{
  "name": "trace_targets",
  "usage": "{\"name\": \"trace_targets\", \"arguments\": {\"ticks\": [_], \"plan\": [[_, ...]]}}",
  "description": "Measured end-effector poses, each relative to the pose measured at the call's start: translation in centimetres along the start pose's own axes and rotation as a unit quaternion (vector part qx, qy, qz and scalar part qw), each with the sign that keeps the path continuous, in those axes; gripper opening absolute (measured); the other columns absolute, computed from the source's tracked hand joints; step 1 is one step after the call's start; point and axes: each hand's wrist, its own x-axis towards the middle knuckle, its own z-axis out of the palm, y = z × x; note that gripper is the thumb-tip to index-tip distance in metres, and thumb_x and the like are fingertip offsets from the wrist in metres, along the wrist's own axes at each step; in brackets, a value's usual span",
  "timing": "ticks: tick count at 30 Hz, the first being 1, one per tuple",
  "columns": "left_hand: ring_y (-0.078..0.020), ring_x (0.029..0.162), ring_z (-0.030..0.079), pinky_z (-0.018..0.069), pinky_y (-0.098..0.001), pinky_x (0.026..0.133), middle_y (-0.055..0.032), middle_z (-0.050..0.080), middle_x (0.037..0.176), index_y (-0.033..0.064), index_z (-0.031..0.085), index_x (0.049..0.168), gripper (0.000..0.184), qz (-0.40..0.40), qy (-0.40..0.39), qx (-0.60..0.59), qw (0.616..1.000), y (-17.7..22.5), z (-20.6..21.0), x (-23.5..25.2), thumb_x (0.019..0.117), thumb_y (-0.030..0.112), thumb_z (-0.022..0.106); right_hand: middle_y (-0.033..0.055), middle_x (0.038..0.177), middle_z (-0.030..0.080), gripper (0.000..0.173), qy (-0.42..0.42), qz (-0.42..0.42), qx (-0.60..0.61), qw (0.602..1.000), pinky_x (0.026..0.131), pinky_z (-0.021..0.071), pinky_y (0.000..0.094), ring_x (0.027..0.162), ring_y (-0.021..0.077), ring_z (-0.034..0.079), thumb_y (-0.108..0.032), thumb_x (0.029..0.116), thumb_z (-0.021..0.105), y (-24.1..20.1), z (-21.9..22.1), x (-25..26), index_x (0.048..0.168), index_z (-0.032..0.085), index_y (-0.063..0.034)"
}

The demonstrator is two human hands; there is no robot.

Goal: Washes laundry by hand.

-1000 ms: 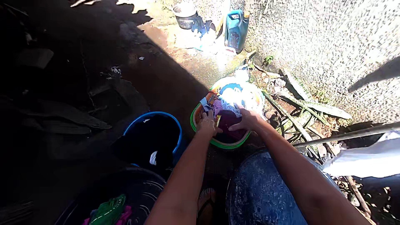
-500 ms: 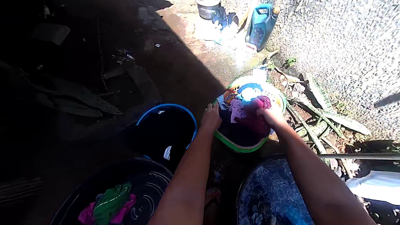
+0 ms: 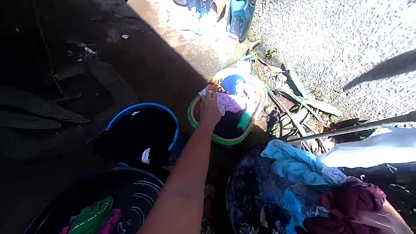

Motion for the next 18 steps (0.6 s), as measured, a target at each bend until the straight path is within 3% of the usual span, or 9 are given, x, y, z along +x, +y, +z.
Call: {"name": "trace_targets", "arguments": {"ticks": [3,6,9,10,11,13,15,16,18], "plan": [[-0.0474,0.142,0.039,0.0403,-0.0598,0.111,-0.0277,0.045,0.150,-0.0016,0.058,0.138,0.045,0.042,-0.043,0.023,0.998,3.5,2.4,-0.2,0.0933,0.004,0.063,-0.0067,0.106,0.071,0.068,-0.009,0.148,-0.115,0.982,0.089,0.0578,0.0261,0.100,0.0032,0.067,-0.021,0.0551,0.084,8.4,1.2,-0.3,0.119,0.063,-0.0131],[-0.0401,0.135,0.050,0.0442,-0.0545,0.109,-0.0226,0.056,0.140,0.0017,0.064,0.130,0.034,0.146,-0.130,0.013,0.981,8.7,5.4,-2.7,0.0977,0.011,0.060,0.0128,0.128,0.065,0.077,0.024,0.216,-0.212,0.953,0.103,0.0506,0.0443,0.120,0.0216,0.061,-0.030,0.0623,0.084,17.5,2.3,0.3,0.132,0.063,-0.0055],[-0.0341,0.130,0.054,0.0416,-0.0550,0.110,-0.0140,0.062,0.133,0.0100,0.071,0.122,0.026,0.305,-0.239,0.010,0.922,13.0,8.5,-6.6,0.0971,0.014,0.064,0.0315,0.155,0.036,0.090,0.086,0.230,-0.215,0.945,0.116,0.0358,0.0556,0.143,0.0422,0.038,-0.031,0.0668,0.088,24.5,4.0,0.8,0.144,0.055,0.0005],[-0.0321,0.132,0.052,0.0382,-0.0558,0.113,-0.0105,0.061,0.136,0.0135,0.072,0.122,0.026,0.331,-0.235,0.026,0.913,13.7,9.0,-6.8,0.0974,0.017,0.063,0.0361,0.157,0.031,0.087,0.091,0.249,-0.221,0.939,0.118,0.0324,0.0584,0.145,0.0470,0.033,-0.026,0.0706,0.088,25.8,4.5,1.4,0.145,0.053,0.0026],[-0.0319,0.135,0.050,0.0327,-0.0572,0.116,-0.0101,0.060,0.140,0.0140,0.072,0.123,0.027,0.330,-0.220,0.032,0.917,13.9,9.2,-6.4,0.0975,0.018,0.062,0.0391,0.151,0.038,0.074,0.083,0.276,-0.246,0.925,0.117,0.0339,0.0602,0.142,0.0498,0.039,-0.020,0.0788,0.084,26.5,5.3,1.9,0.141,0.055,0.0062],[-0.0351,0.142,0.044,0.0301,-0.0600,0.118,-0.0149,0.055,0.146,0.0088,0.070,0.125,0.031,0.245,-0.179,0.033,0.952,12.8,8.3,-4.1,0.0976,0.019,0.062,0.0363,0.146,0.047,0.054,0.002,0.371,-0.321,0.872,0.117,0.0351,0.0585,0.139,0.0471,0.046,-0.017,0.1009,0.061,26.6,7.0,2.6,0.145,0.047,0.0094],[-0.0415,0.144,0.038,0.0330,-0.0666,0.111,-0.0202,0.048,0.151,0.0118,0.064,0.136,0.041,0.112,-0.125,0.064,0.984,10.6,6.2,-0.8,0.0960,0.020,0.065,0.0316,0.157,0.037,0.055,-0.090,0.424,-0.368,0.823,0.123,0.0271,0.0527,0.149,0.0411,0.036,-0.021,0.1100,0.043,25.9,8.1,2.6,0.155,0.032,0.0091],[-0.0456,0.147,0.031,0.0310,-0.0722,0.110,-0.0231,0.040,0.156,0.0135,0.059,0.141,0.048,0.039,-0.110,0.080,0.990,9.3,5.1,0.7,0.0945,0.021,0.068,0.0308,0.154,0.042,0.053,-0.083,0.400,-0.367,0.835,0.122,0.0301,0.0471,0.146,0.0381,0.040,-0.023,0.1109,0.039,25.9,8.5,1.5,0.152,0.036,0.0104],[-0.0514,0.152,0.016,0.0270,-0.0796,0.106,-0.0241,0.018,0.167,0.0207,0.044,0.155,0.068,-0.073,-0.106,0.112,0.985,6.6,3.7,3.4,0.0934,0.032,0.073,0.0349,0.124,0.064,0.047,0.097,0.233,-0.384,0.888,0.109,0.0456,0.0466,0.120,0.0425,0.062,-0.023,0.1043,0.048,30.4,10.5,-2.1,0.126,0.061,0.0162]]}}
